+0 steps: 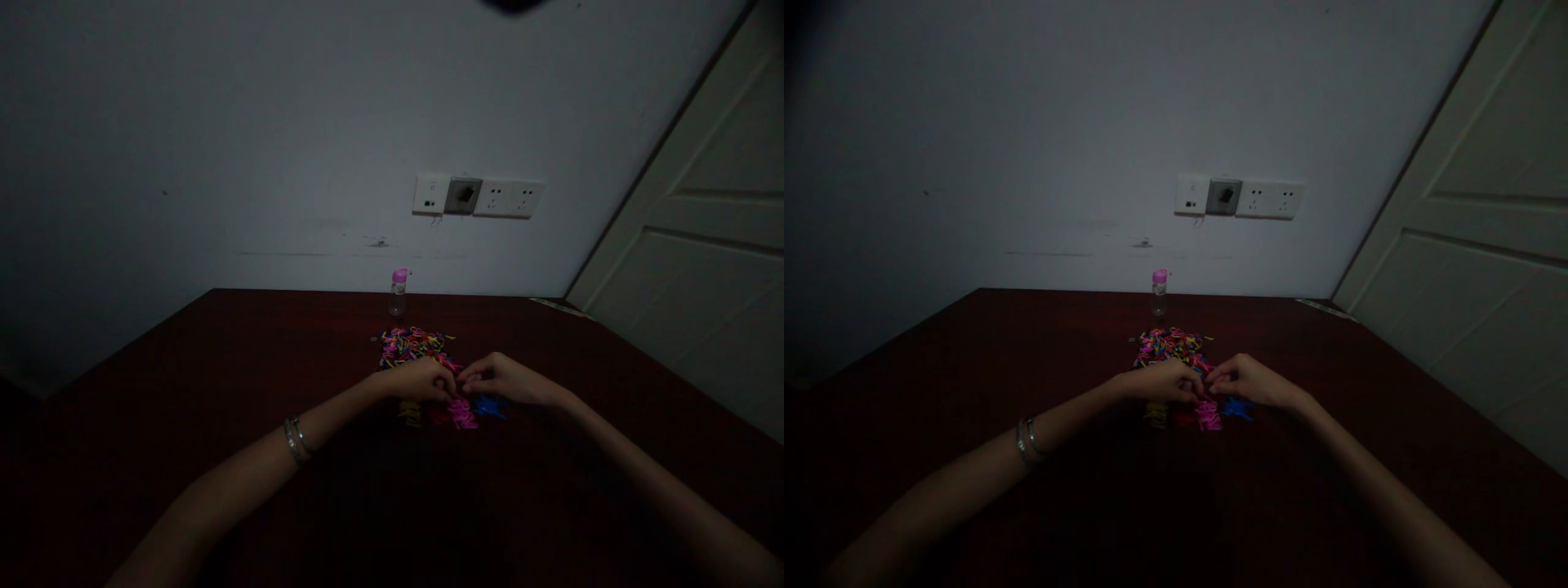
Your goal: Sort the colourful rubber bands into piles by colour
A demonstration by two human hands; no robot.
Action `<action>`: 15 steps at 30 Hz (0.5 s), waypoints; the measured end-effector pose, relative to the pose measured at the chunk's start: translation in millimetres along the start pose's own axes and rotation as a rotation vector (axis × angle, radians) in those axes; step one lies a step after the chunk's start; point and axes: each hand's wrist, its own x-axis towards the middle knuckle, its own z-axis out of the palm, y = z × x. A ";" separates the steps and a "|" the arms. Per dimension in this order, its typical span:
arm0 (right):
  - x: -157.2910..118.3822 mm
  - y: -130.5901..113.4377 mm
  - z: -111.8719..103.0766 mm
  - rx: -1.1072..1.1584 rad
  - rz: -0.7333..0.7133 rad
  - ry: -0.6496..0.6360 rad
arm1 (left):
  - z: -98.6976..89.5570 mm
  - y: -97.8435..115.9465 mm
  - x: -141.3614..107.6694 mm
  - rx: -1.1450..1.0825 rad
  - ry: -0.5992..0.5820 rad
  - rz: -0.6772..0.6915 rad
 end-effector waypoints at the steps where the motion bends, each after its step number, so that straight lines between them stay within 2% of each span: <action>1: 0.2 1.8 -1.6 -0.007 0.007 0.015 | -4.5 -3.5 -2.9 -0.006 0.014 -0.014; 6: 2.0 10.8 -12.0 -0.068 -0.008 0.117 | -45.8 -31.8 -33.6 0.016 0.190 -0.195; 9: 4.5 12.4 -13.9 -0.127 -0.018 0.155 | -63.7 -50.8 -53.6 0.050 0.203 -0.277; 12: 9.0 10.5 -10.5 -0.183 -0.037 0.175 | -63.8 -62.6 -62.9 0.096 0.153 -0.305; 15: 12.5 6.7 -5.7 -0.202 -0.068 0.166 | -52.9 -64.8 -59.5 0.146 0.143 -0.310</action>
